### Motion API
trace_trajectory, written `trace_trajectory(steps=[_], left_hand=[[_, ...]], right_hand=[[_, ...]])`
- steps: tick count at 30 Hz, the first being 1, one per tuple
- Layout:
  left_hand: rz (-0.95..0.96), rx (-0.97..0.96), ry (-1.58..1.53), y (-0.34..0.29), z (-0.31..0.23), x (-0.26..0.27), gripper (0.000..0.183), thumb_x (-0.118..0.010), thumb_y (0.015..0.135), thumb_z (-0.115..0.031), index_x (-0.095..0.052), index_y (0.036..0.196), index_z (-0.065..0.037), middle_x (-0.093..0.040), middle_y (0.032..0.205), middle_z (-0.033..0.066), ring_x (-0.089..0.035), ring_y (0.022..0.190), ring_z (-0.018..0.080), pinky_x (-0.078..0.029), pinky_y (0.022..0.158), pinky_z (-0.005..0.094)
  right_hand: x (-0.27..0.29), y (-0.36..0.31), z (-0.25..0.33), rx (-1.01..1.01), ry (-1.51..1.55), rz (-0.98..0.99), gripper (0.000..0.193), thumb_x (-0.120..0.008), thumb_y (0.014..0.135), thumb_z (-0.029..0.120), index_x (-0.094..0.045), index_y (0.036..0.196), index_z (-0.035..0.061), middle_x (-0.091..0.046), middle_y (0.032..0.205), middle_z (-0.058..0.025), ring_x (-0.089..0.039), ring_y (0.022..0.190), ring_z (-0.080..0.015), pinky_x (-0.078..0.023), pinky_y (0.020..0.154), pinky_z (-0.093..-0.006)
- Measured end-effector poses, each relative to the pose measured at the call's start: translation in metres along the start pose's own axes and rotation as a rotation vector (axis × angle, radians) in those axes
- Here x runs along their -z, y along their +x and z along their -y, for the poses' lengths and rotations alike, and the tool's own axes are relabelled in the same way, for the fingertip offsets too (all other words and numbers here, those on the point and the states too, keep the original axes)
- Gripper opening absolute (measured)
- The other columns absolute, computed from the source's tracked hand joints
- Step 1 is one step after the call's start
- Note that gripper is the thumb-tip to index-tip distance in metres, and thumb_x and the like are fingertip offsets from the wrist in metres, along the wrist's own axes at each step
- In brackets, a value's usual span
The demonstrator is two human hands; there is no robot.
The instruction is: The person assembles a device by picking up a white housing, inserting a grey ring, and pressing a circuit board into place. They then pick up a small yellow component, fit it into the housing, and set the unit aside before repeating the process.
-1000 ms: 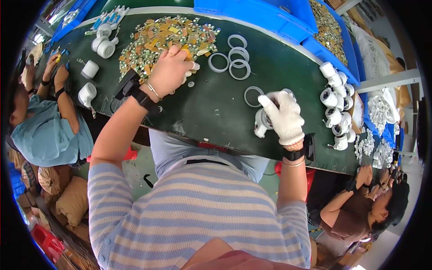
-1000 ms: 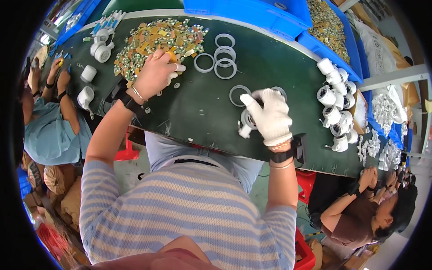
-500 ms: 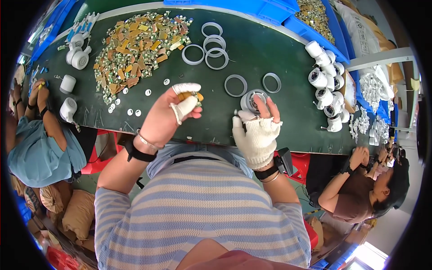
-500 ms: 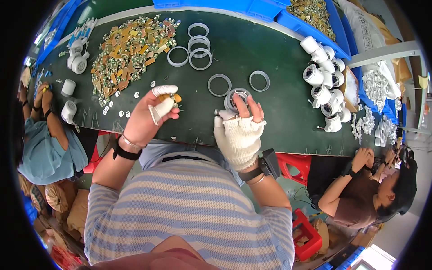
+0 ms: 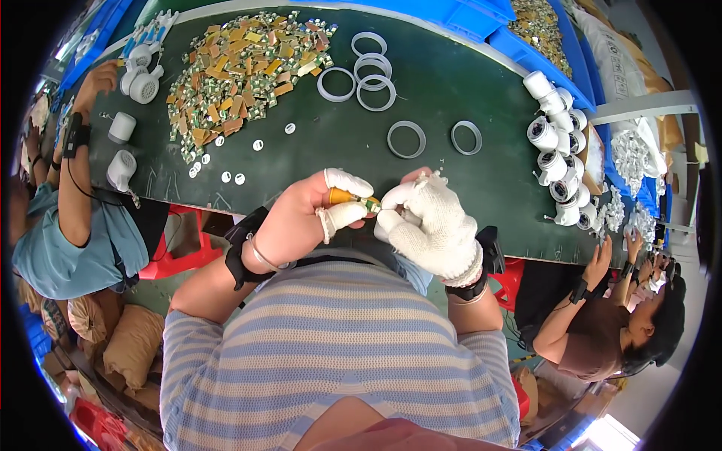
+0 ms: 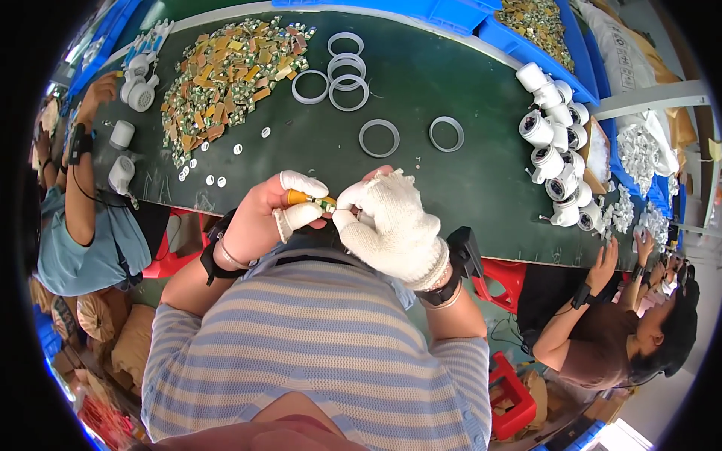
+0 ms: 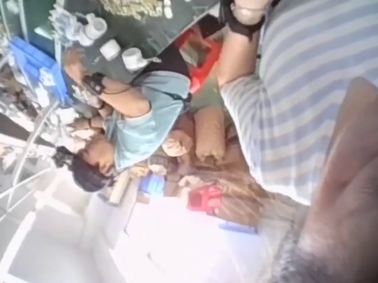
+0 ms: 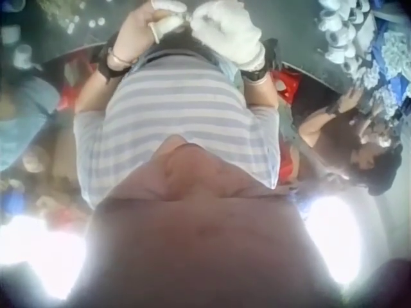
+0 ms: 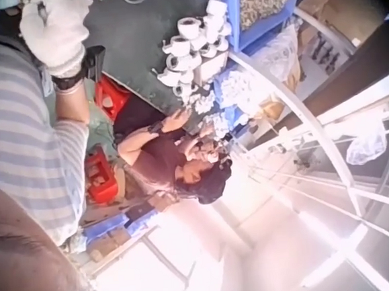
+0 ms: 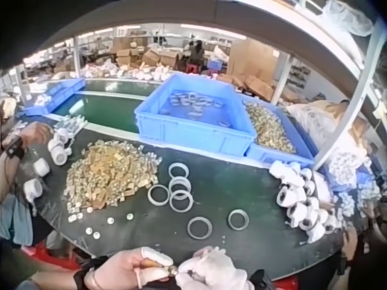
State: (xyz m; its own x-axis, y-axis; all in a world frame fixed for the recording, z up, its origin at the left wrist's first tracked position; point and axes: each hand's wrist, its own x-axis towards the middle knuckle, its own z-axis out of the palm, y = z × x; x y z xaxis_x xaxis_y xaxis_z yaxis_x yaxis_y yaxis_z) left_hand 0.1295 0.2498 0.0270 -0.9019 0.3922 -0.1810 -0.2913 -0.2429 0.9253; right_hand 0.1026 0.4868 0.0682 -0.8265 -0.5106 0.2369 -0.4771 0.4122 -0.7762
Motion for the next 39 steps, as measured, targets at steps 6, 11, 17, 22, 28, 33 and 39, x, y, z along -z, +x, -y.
trace_trajectory(steps=[6,11,17,22,28,33,39], left_hand=[[-0.029,-0.043,0.147,-0.011,-0.003,-0.006,0.027,-0.073,0.097,-0.001,-0.064,0.122,-0.001,-0.073,0.111,0.0068,-0.072,0.099,0.0152,-0.059,0.089,0.0294],[-0.068,-0.135,0.505,-0.015,-0.010,-0.009,0.025,-0.077,0.093,0.001,-0.067,0.116,-0.002,-0.074,0.107,0.0056,-0.072,0.098,0.0128,-0.059,0.087,0.0282],[-0.149,-0.156,0.558,-0.017,-0.008,-0.015,0.023,-0.076,0.094,0.002,-0.068,0.115,-0.002,-0.074,0.110,0.0061,-0.073,0.098,0.0130,-0.059,0.085,0.0279],[-0.042,-0.043,0.254,-0.012,-0.007,-0.008,0.024,-0.074,0.096,0.000,-0.066,0.118,-0.002,-0.074,0.112,0.0073,-0.073,0.101,0.0139,-0.059,0.087,0.0284],[0.023,0.099,0.028,-0.013,-0.003,-0.005,0.023,-0.072,0.099,-0.002,-0.063,0.121,-0.002,-0.073,0.113,0.0083,-0.072,0.103,0.0141,-0.057,0.089,0.0278],[0.036,0.080,0.042,-0.010,-0.002,-0.005,0.023,-0.071,0.099,-0.001,-0.063,0.120,-0.002,-0.073,0.113,0.0081,-0.071,0.103,0.0141,-0.057,0.089,0.0279],[0.032,0.125,0.049,-0.011,-0.004,-0.003,0.022,-0.070,0.100,-0.002,-0.063,0.120,-0.002,-0.074,0.112,0.0079,-0.071,0.104,0.0141,-0.057,0.089,0.0278]], right_hand=[[0.003,0.008,0.001,0.047,-0.055,0.012,0.017,-0.080,0.076,0.004,-0.072,0.088,0.0101,-0.063,0.077,-0.0052,-0.063,0.079,-0.0272,-0.048,0.077,-0.0382],[0.002,0.008,0.003,0.023,-0.067,0.039,0.015,-0.080,0.076,0.005,-0.071,0.086,0.0110,-0.063,0.076,-0.0054,-0.063,0.080,-0.0291,-0.047,0.075,-0.0405],[-0.001,0.009,0.010,0.029,-0.222,0.028,0.017,-0.080,0.073,0.006,-0.069,0.084,0.0116,-0.062,0.075,-0.0053,-0.062,0.080,-0.0294,-0.048,0.073,-0.0407],[-0.005,0.002,-0.001,0.027,-0.064,-0.051,0.016,-0.079,0.074,0.004,-0.069,0.085,0.0100,-0.061,0.077,-0.0059,-0.062,0.078,-0.0267,-0.048,0.071,-0.0380],[-0.001,0.006,-0.012,0.060,0.110,0.080,0.015,-0.078,0.078,0.002,-0.069,0.088,0.0068,-0.061,0.082,-0.0056,-0.061,0.077,-0.0232,-0.048,0.070,-0.0357],[-0.003,0.003,-0.024,0.028,0.260,0.153,0.012,-0.077,0.081,0.004,-0.068,0.089,0.0062,-0.064,0.086,-0.0062,-0.062,0.078,-0.0218,-0.049,0.071,-0.0342],[-0.002,0.005,-0.021,-0.096,0.260,0.188,0.015,-0.080,0.081,0.007,-0.071,0.092,0.0073,-0.066,0.086,-0.0078,-0.064,0.084,-0.0239,-0.050,0.074,-0.0356]])
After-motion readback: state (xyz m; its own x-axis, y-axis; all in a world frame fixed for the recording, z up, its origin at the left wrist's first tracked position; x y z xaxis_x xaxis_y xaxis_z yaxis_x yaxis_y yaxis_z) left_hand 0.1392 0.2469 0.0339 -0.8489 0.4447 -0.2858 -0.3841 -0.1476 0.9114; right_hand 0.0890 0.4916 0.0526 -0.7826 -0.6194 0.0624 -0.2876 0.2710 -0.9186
